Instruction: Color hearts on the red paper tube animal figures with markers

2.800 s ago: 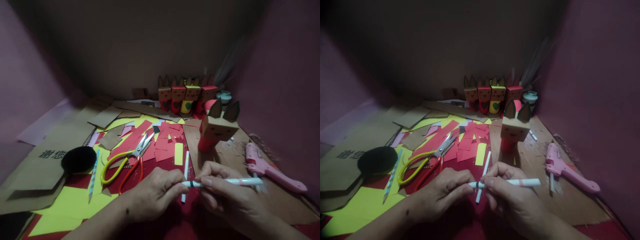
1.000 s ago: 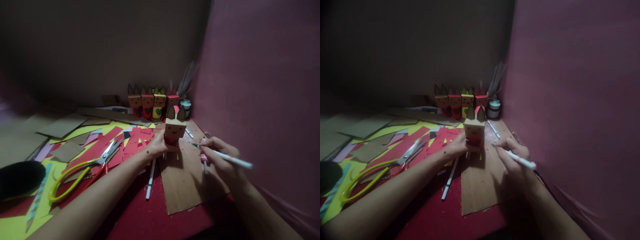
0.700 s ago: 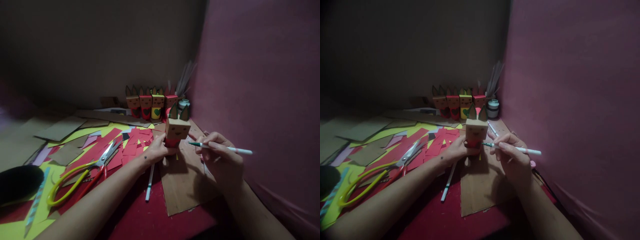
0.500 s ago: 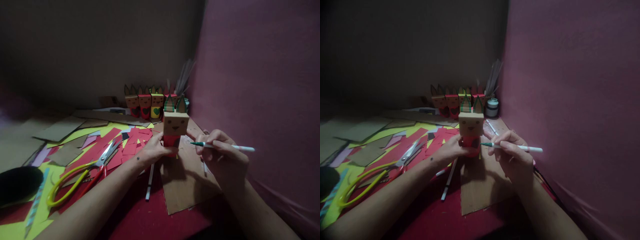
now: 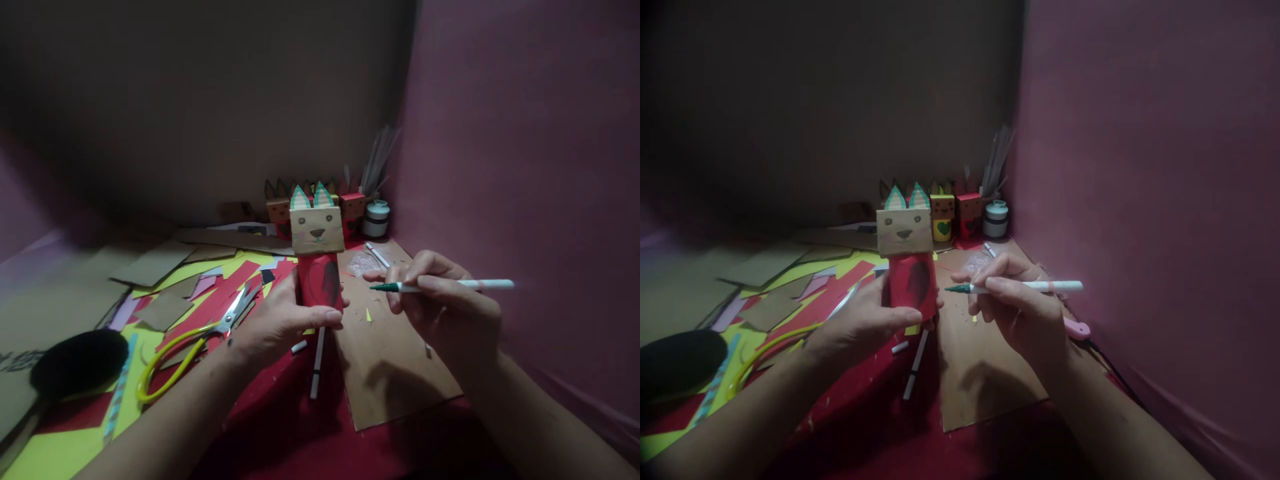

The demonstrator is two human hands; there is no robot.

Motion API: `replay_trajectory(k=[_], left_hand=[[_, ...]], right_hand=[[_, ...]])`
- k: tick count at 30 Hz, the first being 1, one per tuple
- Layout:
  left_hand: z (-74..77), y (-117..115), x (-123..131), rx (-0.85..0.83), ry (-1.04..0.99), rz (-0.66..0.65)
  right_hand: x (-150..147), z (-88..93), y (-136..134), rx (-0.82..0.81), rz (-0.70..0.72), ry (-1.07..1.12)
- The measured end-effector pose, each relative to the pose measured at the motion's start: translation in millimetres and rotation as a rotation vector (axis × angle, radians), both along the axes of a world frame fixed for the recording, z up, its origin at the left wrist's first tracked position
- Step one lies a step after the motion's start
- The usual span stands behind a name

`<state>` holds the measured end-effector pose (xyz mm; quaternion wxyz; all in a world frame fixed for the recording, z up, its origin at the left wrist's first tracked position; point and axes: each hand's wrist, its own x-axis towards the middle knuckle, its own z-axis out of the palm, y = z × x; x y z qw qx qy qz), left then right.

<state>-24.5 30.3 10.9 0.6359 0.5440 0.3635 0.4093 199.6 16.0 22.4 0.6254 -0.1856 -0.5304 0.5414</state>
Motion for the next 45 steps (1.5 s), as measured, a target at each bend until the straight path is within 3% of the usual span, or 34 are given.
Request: replay_trajectory(k=[5, 10, 13, 16, 20, 26, 35, 45], left_hand=[[3.1, -13, -9, 0.103, 0.016, 0.06], [2.7, -33, -5, 0.128, 0.034, 0.172], [0.1, -41, -4, 0.105, -0.003, 0.182], [-2.2, -45, -7, 0.097, -0.008, 0.202], [-6.6, -47, -12, 0.106, -0.001, 0.204], [-10.0, -48, -14, 0.094, -0.016, 0.179], [-2.6, -48, -11, 0.101, -0.025, 0.165], [-9.3, -49, -12, 0.088, 0.052, 0.216]], right_hand=[[-23, 2.3, -1, 0.024, -0.035, -0.059], [-46, -12.5, -12, 0.069, -0.075, -0.187], [-56, -20.8, -20, 0.047, -0.051, -0.179], [-63, -25.0, -25, 0.038, -0.115, -0.18], [-67, -27.6, -29, 0.043, -0.208, -0.245], [-68, -28.0, -29, 0.072, -0.168, -0.268], [-70, -29.8, -30, 0.107, -0.215, -0.287], [-73, -29.0, -30, 0.132, -0.219, -0.284]])
